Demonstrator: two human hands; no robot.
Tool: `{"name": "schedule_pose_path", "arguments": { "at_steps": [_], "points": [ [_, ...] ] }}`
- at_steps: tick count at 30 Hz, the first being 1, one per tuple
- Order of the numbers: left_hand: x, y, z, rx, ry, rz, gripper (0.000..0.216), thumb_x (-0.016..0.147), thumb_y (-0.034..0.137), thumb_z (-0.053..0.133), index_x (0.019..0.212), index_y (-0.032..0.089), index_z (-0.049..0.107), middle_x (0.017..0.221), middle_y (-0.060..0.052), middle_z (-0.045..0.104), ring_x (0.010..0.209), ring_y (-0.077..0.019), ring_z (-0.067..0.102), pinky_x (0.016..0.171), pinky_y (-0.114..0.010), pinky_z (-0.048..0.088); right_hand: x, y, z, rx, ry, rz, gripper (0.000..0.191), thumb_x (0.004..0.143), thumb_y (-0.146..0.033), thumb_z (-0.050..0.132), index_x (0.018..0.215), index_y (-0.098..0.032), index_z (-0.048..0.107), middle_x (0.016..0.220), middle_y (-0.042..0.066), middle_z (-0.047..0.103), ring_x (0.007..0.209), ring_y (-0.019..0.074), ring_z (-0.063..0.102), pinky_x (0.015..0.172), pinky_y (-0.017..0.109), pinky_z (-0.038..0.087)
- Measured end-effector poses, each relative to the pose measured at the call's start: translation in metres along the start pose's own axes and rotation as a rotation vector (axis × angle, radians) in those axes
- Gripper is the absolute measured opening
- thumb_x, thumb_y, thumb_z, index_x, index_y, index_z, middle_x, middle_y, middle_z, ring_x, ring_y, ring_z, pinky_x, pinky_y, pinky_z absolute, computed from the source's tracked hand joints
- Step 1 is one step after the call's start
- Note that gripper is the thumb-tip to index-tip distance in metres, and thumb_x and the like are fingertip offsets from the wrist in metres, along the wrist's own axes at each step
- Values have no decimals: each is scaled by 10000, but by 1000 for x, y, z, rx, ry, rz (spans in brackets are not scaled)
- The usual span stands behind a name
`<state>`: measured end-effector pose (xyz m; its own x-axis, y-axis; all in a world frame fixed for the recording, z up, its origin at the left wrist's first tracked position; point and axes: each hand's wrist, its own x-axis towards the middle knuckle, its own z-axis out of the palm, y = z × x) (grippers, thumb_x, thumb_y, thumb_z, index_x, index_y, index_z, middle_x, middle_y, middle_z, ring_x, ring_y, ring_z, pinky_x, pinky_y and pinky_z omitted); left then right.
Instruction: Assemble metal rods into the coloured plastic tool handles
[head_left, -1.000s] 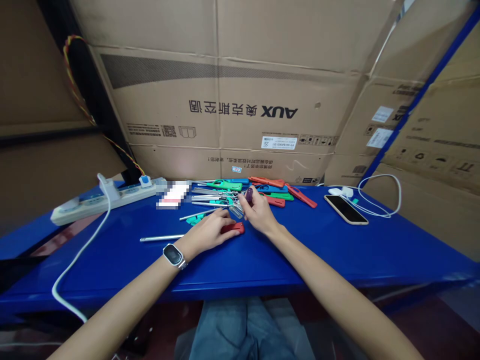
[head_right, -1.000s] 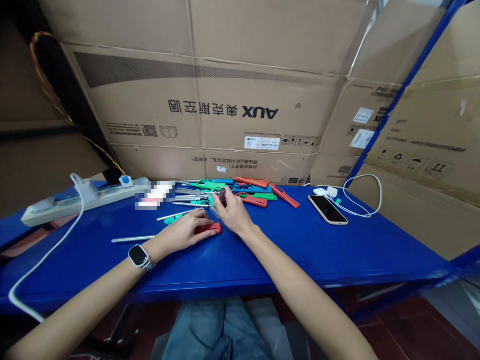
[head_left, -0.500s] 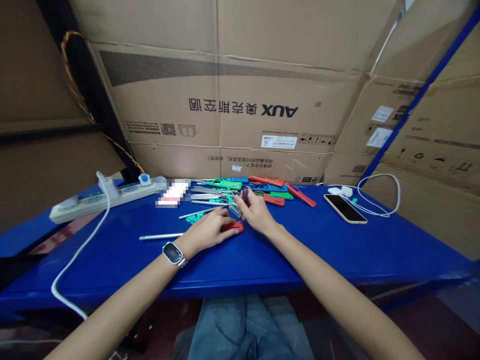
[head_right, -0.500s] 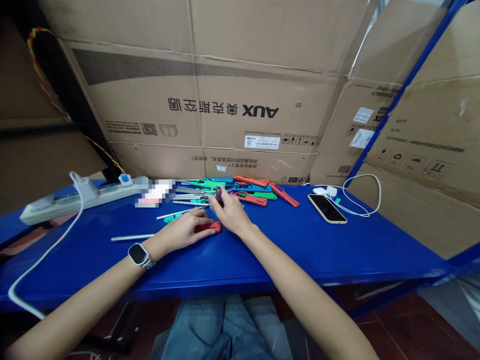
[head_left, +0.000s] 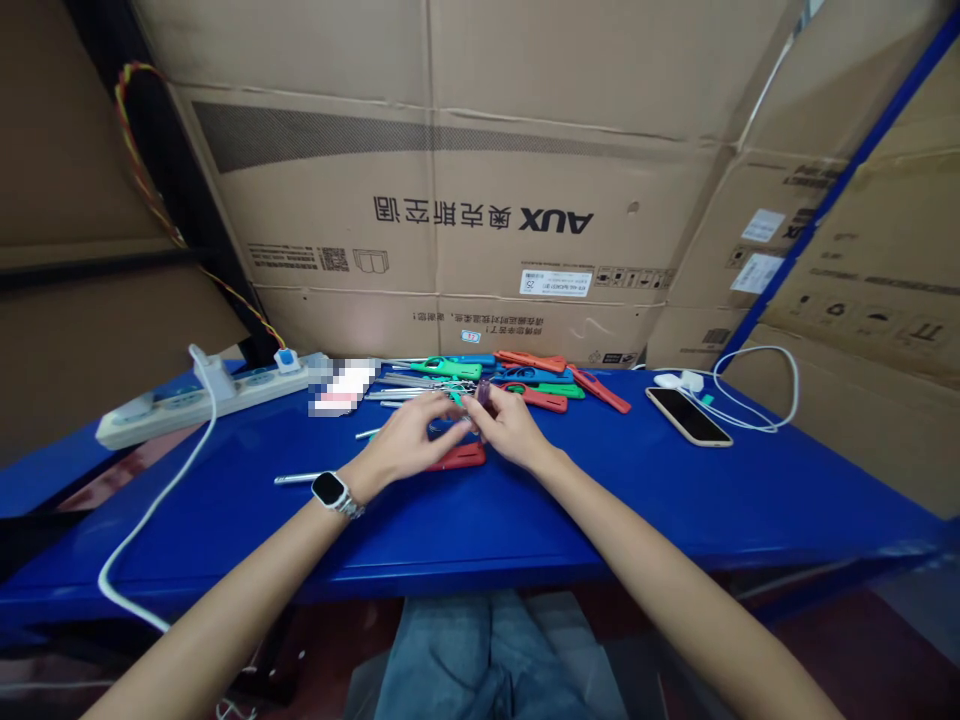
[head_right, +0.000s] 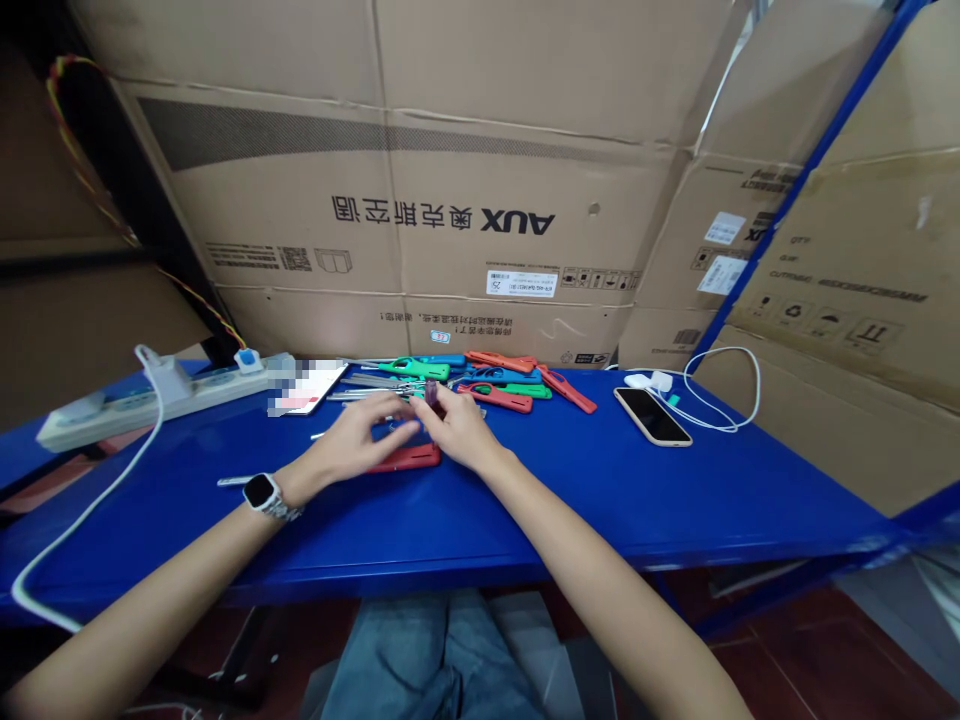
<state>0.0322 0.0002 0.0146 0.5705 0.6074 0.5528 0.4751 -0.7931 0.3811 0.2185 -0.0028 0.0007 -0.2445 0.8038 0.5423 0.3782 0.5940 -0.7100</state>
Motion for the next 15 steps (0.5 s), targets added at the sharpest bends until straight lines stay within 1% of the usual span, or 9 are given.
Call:
{"name": "schedule_pose_path", "arguments": {
  "at_steps": [2,3,4,7,9,11,13,15],
  "points": [
    [16,6,-6,-108,178,-44,239,939,390,572,906,177,676,884,-47,680,819,-185,624,734,-305,486,1,2,0,26,-10,0,338,961,-477,478,762,-205,504,615,-13,594,516,134,549,527,246,414],
    [24,10,-8,-157,245,-68,232,921,387,598,867,170,662,831,-34,676,753,-165,613,689,-286,478,1,3,0,38,-17,1,338,960,-479,480,765,-204,506,617,-10,601,515,136,556,528,247,419],
    [32,14,-8,-206,270,-82,226,896,388,633,857,167,658,799,-24,674,720,-152,606,660,-272,472,1,4,0,46,-21,4,344,958,-485,483,760,-204,508,616,-6,605,516,140,563,529,250,425],
    [50,22,-1,-354,282,-86,269,816,408,728,759,159,644,730,-17,662,670,-132,588,619,-249,464,1,5,1,29,-10,22,376,951,-497,485,714,-206,504,597,7,603,531,156,577,526,258,428],
    [54,24,6,-460,320,-109,304,786,422,758,712,159,625,674,-7,644,618,-120,568,584,-240,456,0,5,2,20,1,32,371,950,-485,485,704,-208,498,589,9,595,535,160,573,524,261,424],
    [54,24,12,-539,347,-135,313,777,427,770,709,159,624,652,-4,638,593,-120,565,561,-241,452,0,4,1,33,-4,28,341,948,-468,491,730,-206,509,612,7,599,545,155,566,534,262,423],
    [52,22,14,-557,355,-129,308,786,428,765,711,158,638,670,-11,644,609,-128,577,568,-248,453,1,1,-3,71,-8,9,310,928,-464,522,773,-197,545,669,13,616,582,151,565,553,262,427],
    [49,20,13,-523,361,-83,302,817,429,739,706,161,657,698,-18,645,651,-137,583,607,-261,457,2,-4,-11,145,-4,-3,295,890,-478,566,849,-188,598,722,15,623,613,146,553,557,258,427]
  ]
}}
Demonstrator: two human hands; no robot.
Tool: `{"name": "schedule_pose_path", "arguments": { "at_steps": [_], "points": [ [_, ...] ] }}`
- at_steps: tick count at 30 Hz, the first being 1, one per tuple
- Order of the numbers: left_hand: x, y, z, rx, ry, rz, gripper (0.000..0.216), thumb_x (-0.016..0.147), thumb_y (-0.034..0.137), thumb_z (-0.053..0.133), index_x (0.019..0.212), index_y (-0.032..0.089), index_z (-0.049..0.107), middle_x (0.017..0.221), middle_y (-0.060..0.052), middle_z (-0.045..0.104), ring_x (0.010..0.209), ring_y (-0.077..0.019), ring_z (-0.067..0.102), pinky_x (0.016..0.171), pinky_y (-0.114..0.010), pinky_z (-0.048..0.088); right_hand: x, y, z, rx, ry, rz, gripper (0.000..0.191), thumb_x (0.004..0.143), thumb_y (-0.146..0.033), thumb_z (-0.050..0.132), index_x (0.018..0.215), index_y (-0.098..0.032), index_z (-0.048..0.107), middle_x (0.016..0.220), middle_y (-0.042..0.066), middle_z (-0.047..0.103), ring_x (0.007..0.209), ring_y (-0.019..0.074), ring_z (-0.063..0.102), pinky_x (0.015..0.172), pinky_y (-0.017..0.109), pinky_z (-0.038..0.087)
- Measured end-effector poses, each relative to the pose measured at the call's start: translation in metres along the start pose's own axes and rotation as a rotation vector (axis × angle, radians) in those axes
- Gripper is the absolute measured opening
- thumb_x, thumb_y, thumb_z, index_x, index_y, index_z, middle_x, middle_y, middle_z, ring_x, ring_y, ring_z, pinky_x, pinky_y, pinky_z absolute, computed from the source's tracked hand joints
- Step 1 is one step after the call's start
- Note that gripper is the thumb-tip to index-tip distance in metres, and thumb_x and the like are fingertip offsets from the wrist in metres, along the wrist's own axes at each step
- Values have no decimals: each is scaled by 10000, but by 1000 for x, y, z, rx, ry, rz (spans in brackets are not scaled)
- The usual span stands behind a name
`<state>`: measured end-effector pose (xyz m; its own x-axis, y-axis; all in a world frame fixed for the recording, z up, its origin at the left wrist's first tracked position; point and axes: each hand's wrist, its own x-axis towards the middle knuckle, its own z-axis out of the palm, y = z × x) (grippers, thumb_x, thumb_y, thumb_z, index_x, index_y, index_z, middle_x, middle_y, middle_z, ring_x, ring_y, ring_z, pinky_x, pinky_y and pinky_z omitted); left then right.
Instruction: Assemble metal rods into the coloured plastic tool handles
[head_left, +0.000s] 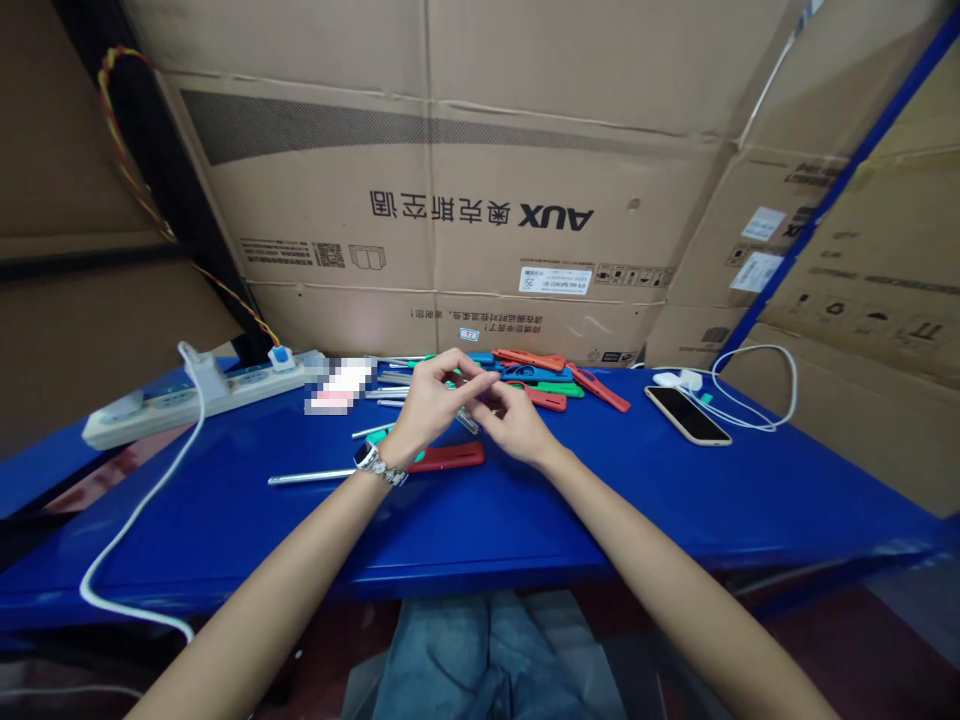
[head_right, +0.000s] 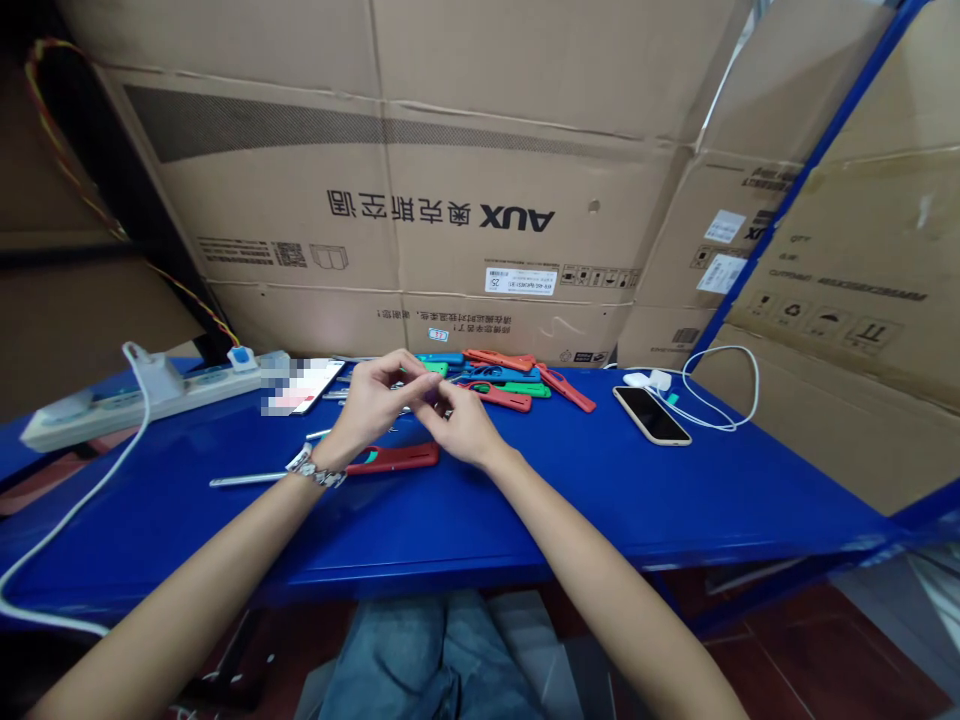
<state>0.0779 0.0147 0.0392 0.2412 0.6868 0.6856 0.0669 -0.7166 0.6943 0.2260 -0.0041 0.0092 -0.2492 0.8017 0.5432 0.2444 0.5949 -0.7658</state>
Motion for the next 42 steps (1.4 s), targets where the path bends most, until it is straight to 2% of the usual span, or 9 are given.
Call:
{"name": "schedule_pose_path", "arguments": {
  "at_steps": [3,9,17,21,25,28,33,39,42],
  "points": [
    [-1,-3,-6,58,-26,76,272,864,419,694,742,176,706,784,-30,626,740,-151,579,684,-284,463,1,-9,-12,159,-22,59,332,850,-497,584,963,-189,638,644,-22,561,521,118,474,487,243,376],
    [-3,-6,-9,113,-90,96,242,939,365,587,918,200,762,919,-47,563,872,-167,568,782,-306,472,2,-11,-16,163,1,82,337,767,-502,691,770,-180,590,696,-8,592,558,103,478,534,245,398],
    [-9,-3,8,10,114,22,229,825,408,730,817,181,706,915,-49,632,876,-179,615,700,-276,510,5,0,1,216,94,66,442,686,-503,792,769,-209,473,708,-40,558,605,101,516,554,221,433],
    [-9,-4,-1,41,4,48,233,867,421,685,852,198,750,1052,-87,652,1035,-232,617,883,-375,513,3,-10,-8,262,-47,86,411,763,-518,714,995,-211,572,760,-17,617,543,94,508,491,218,423],
    [-9,-3,-9,97,-93,93,235,944,376,586,973,230,768,1190,-96,638,1168,-256,571,1010,-445,453,4,-16,-16,297,-137,105,377,793,-536,671,911,-182,615,645,-26,589,501,91,497,474,222,421],
    [-9,-2,-5,88,-35,98,222,921,382,618,997,222,751,1166,-98,636,1149,-246,580,954,-407,488,7,-11,-11,313,-30,135,398,701,-516,762,788,-195,543,673,-30,605,491,86,504,483,231,442],
    [-7,-5,6,33,114,65,191,817,369,746,792,183,710,979,-65,639,984,-201,618,812,-318,521,6,-3,2,263,85,115,452,661,-458,810,747,-218,437,646,-68,539,497,80,489,479,214,422],
    [-5,-4,-7,-42,-42,24,190,849,377,715,850,196,772,1118,-103,666,1069,-239,624,927,-390,507,3,-16,-13,310,-137,111,363,811,-486,669,1004,-188,592,697,-34,594,525,89,516,517,227,437],
    [-5,-3,-13,-92,-135,-7,204,883,369,671,941,209,783,1226,-112,644,1120,-252,610,895,-378,526,3,-16,-19,275,-149,86,345,837,-493,647,929,-160,644,621,-32,574,512,91,501,538,238,443]
  ]
}}
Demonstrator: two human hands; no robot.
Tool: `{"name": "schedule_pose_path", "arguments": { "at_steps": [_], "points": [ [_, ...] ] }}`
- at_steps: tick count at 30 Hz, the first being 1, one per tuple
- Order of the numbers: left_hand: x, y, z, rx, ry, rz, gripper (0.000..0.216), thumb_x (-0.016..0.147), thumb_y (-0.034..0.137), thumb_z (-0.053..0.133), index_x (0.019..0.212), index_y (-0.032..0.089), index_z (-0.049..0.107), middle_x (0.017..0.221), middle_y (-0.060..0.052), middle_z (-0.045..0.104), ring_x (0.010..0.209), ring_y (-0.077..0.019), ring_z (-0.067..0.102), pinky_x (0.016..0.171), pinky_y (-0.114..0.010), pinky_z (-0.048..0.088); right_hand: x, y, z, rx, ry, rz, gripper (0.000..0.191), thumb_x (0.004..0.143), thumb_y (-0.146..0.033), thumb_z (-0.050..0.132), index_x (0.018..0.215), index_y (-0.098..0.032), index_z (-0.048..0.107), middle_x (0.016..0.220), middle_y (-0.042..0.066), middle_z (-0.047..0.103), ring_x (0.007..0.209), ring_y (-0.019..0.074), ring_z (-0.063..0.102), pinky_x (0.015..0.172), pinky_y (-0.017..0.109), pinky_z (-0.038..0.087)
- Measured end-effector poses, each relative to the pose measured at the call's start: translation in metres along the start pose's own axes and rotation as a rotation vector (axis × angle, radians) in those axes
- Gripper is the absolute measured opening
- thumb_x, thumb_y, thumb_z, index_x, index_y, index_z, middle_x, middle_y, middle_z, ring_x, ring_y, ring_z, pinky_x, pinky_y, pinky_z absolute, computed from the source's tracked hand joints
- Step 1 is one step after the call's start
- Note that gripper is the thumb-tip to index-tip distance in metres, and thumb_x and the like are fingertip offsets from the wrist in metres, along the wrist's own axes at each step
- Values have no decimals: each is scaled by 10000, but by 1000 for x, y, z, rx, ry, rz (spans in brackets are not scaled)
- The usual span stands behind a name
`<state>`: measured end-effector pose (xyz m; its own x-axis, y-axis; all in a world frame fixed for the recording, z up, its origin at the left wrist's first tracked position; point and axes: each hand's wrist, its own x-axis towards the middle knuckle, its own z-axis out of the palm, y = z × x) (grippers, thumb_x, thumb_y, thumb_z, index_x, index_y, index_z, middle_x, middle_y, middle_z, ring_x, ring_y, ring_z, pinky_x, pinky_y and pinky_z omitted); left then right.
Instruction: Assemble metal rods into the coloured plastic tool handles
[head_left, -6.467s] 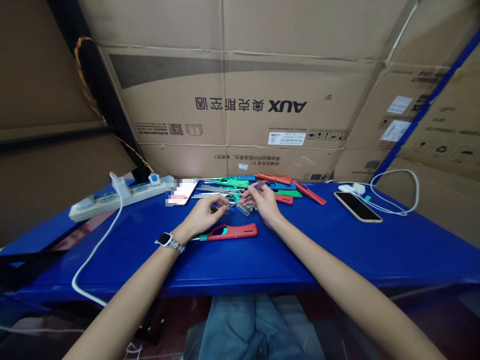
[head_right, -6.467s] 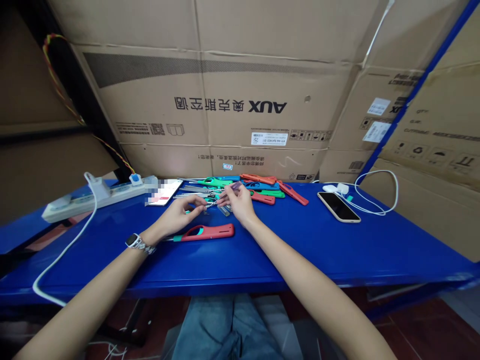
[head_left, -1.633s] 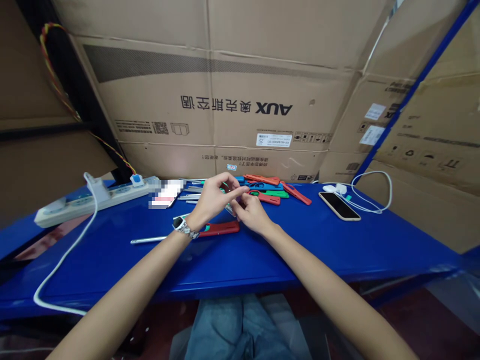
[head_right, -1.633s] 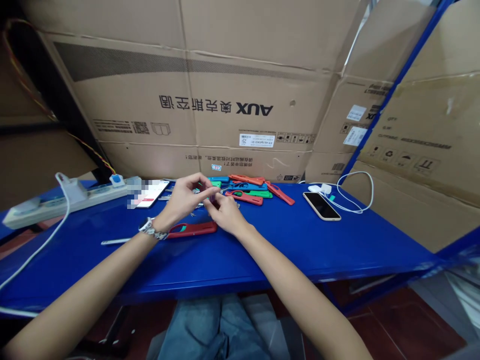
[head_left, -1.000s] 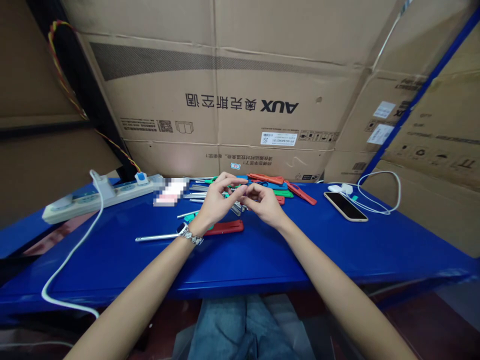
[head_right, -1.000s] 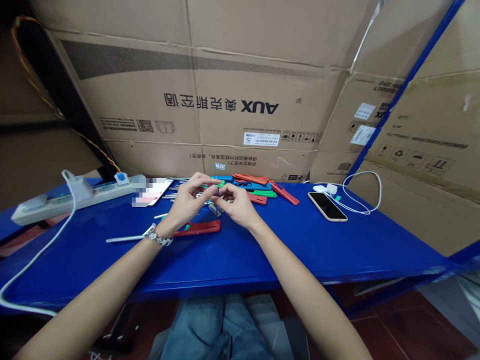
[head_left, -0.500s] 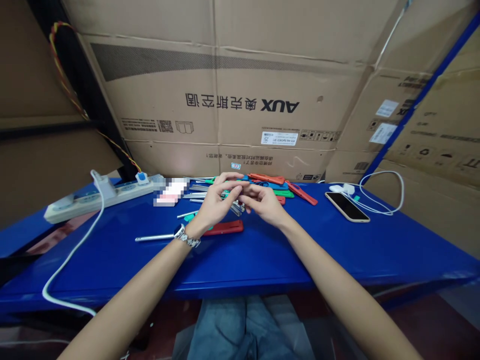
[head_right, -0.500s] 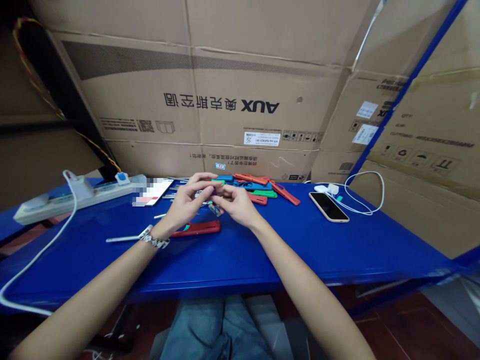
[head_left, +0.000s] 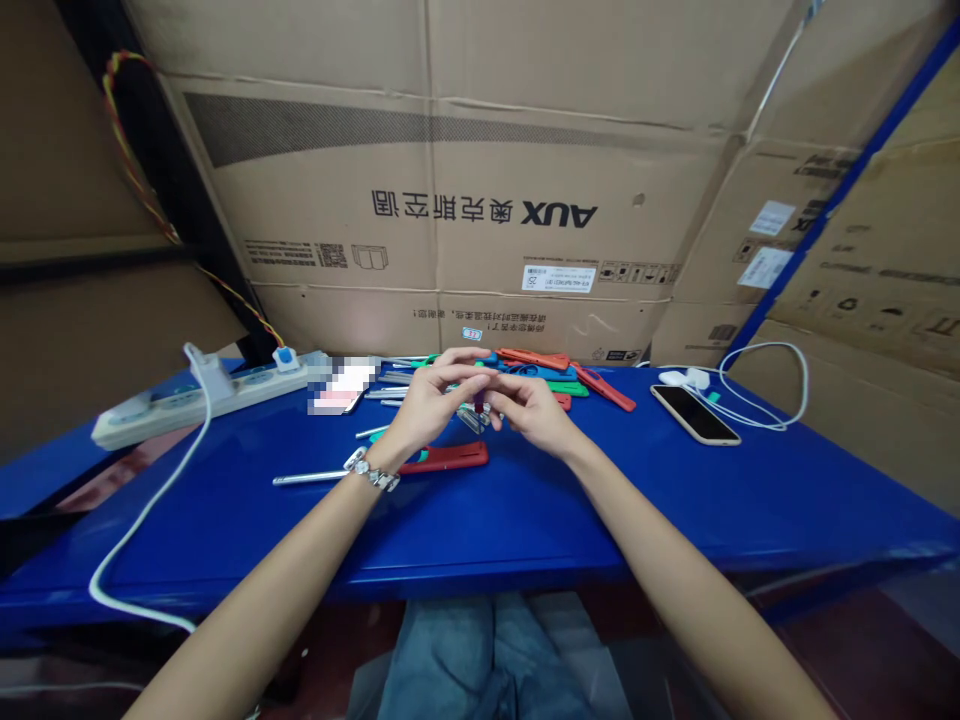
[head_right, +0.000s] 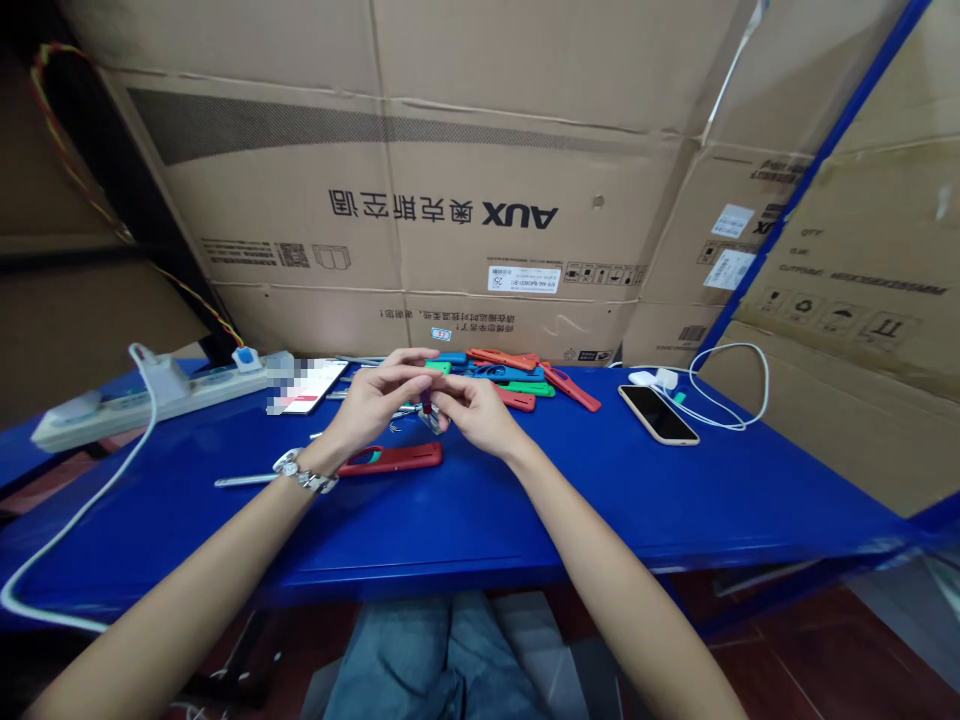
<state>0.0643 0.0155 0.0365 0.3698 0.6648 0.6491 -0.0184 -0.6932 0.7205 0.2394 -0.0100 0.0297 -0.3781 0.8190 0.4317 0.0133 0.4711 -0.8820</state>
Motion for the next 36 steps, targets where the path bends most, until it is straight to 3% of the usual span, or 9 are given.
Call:
{"name": "schedule_pose_path", "arguments": {
  "at_steps": [3,7,10,16,18,20,24,32,36],
  "points": [
    [1,-1,2,-24,45,2,197,864,349,687,964,201,769,1165,-104,655,1084,-230,618,832,-328,532,2,6,1,0,72,-1,312,775,-449,732,826,-163,619,691,-13,625,517,85,513,544,237,450],
    [2,-7,10,-32,235,-7,202,753,349,791,758,169,700,880,-44,632,835,-167,621,701,-275,506,3,14,9,15,119,43,347,716,-413,789,890,-182,598,728,-27,615,536,86,521,526,223,443],
    [0,-8,15,-3,195,-6,263,738,385,801,673,168,668,856,-43,615,850,-178,612,716,-284,494,2,15,12,-51,121,0,338,730,-392,777,944,-178,627,762,-25,592,574,85,513,537,217,440],
    [-9,-8,7,119,154,-1,195,901,364,617,920,173,654,900,-46,639,831,-169,610,758,-298,486,-5,10,7,-19,118,47,338,743,-391,770,888,-190,539,744,-40,585,496,60,483,465,197,398],
    [-15,-11,0,206,1,-16,188,894,354,618,881,166,616,823,-24,628,751,-156,588,728,-291,479,-10,9,3,33,130,53,366,752,-394,768,899,-210,488,726,-47,603,472,63,498,452,193,402],
    [-22,-13,-4,268,-296,-37,211,861,371,662,881,164,627,859,-36,655,785,-171,605,749,-300,489,-17,9,1,43,163,36,378,780,-381,752,992,-232,477,713,-55,611,450,71,512,432,192,403],
    [-33,-16,-3,389,-565,-36,292,810,441,744,961,196,693,1020,-58,682,942,-218,630,843,-323,483,-27,9,5,-84,221,-37,398,850,-368,684,1207,-266,541,808,-22,626,433,78,544,393,206,405],
    [-41,-11,-5,535,-586,-54,328,913,501,614,917,192,723,938,-53,650,790,-186,616,716,-284,457,-23,-2,9,-109,235,-87,339,929,-443,550,1119,-201,691,1003,68,724,445,56,516,448,227,463],
    [-44,-14,-11,527,-529,-83,324,919,488,614,878,178,699,906,-45,649,789,-182,598,705,-275,432,-7,-4,4,-34,203,-60,298,859,-436,658,992,-173,697,838,39,724,409,49,491,423,212,424]
  ]
}}
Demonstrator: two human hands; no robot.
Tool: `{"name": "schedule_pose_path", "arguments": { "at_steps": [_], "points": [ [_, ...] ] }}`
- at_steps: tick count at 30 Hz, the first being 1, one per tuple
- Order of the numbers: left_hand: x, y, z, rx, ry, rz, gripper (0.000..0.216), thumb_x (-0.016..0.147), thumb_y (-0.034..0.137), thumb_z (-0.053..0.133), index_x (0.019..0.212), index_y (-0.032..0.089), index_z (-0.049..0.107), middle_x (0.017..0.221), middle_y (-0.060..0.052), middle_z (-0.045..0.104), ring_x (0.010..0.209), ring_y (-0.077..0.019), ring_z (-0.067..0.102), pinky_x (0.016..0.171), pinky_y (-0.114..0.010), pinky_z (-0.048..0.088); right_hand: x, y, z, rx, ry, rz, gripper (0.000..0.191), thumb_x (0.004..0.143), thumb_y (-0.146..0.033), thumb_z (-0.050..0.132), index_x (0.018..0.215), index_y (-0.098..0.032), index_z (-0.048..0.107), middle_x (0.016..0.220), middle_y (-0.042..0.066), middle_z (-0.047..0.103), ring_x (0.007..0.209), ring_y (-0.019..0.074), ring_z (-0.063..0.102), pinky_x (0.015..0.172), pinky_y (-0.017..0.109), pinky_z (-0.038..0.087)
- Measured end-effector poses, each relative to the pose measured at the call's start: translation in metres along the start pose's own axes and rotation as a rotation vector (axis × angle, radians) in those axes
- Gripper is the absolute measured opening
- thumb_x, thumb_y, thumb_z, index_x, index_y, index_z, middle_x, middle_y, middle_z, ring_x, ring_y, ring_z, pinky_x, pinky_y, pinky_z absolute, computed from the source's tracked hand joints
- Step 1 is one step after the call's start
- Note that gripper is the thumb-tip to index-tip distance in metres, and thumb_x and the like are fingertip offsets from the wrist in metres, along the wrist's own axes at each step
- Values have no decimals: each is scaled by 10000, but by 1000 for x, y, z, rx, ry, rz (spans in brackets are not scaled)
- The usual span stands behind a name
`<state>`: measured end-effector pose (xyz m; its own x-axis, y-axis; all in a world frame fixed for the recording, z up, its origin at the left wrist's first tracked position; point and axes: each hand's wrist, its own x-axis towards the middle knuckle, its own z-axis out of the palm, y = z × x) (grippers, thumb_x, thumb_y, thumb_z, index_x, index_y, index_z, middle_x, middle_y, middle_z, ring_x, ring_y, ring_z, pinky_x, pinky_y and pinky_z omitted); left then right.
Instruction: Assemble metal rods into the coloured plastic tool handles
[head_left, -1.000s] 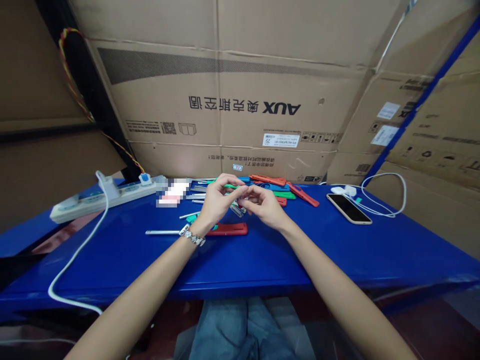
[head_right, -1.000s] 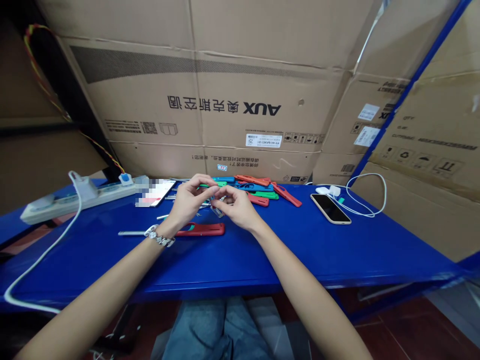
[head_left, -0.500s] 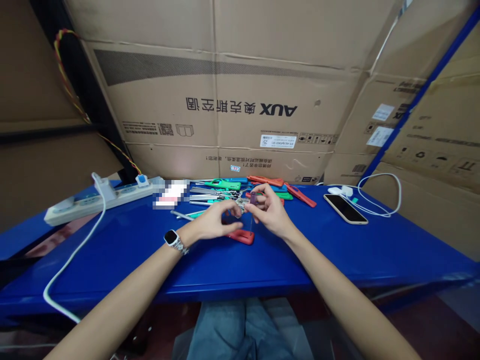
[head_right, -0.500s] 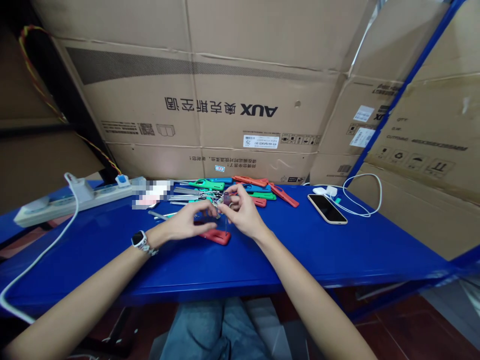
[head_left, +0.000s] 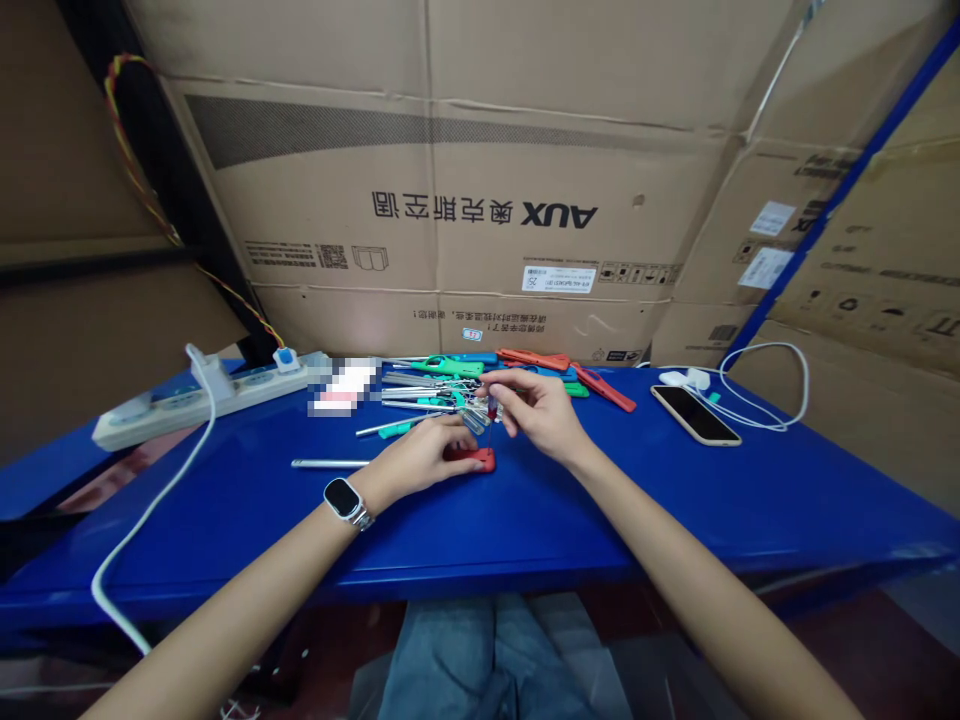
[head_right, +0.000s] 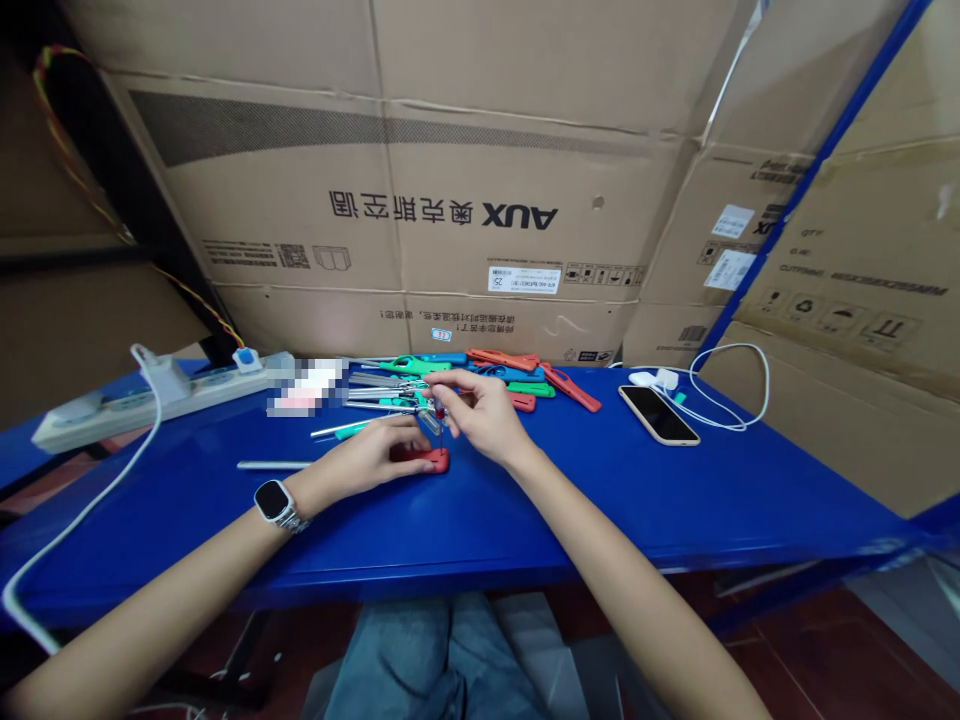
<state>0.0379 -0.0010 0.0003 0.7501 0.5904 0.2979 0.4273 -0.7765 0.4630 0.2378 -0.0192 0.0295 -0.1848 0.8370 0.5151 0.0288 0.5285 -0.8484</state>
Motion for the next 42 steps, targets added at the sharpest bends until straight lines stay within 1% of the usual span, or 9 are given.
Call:
{"name": "schedule_pose_path", "arguments": {
  "at_steps": [4,9,16,19,25,28,32,36,42],
  "points": [
    [0,-4,-1,-46,-8,-47,360,898,519,630,843,169,689,817,-32,655,723,-169,573,658,-274,401,19,4,5,24,19,68,349,729,-462,786,820,-178,605,625,-33,628,384,73,514,369,197,380],
    [-2,-7,-2,-24,44,-96,426,903,579,584,810,167,638,806,-28,644,689,-159,546,616,-271,372,27,6,15,42,28,90,462,717,-494,789,779,-229,416,654,-42,675,304,62,459,287,186,290],
    [-4,-12,0,-109,36,-113,430,898,581,584,773,170,604,748,-10,616,650,-148,519,583,-262,353,23,5,13,136,-11,90,450,792,-615,652,911,-183,621,764,-13,684,378,35,487,340,176,346],
    [-3,-12,0,-131,39,-116,432,890,582,595,767,168,604,748,-8,614,658,-149,519,586,-260,354,24,3,10,114,-26,116,440,744,-586,723,832,-168,618,616,-29,640,373,52,486,339,178,337],
    [-3,-11,0,-152,45,-144,438,872,593,611,776,166,612,753,-10,622,652,-147,522,584,-259,357,26,6,20,162,81,139,567,640,-537,829,725,-231,358,642,-25,692,277,44,411,277,183,249],
    [-4,-11,1,-148,46,-153,441,870,599,613,782,167,611,765,-15,630,663,-149,528,590,-261,363,24,7,22,182,98,134,503,687,-567,784,799,-221,436,608,-49,662,273,33,363,285,183,238],
    [-3,-13,1,-138,37,-152,437,876,593,608,795,164,614,766,-18,633,663,-149,529,589,-262,362,18,4,14,198,-16,100,447,789,-604,663,876,-169,606,733,0,682,360,21,394,349,186,284],
    [-3,-13,1,-147,34,-153,438,875,594,605,792,164,616,757,-14,630,658,-150,525,585,-263,362,18,0,9,168,-44,123,427,746,-572,722,803,-158,632,805,34,714,406,30,418,370,195,317],
    [-3,-11,1,-150,52,-157,414,868,570,619,785,165,622,766,-20,642,669,-155,536,597,-264,380,27,4,20,133,75,117,537,655,-541,808,698,-229,373,678,-6,704,315,46,393,311,203,264]
  ]
}}
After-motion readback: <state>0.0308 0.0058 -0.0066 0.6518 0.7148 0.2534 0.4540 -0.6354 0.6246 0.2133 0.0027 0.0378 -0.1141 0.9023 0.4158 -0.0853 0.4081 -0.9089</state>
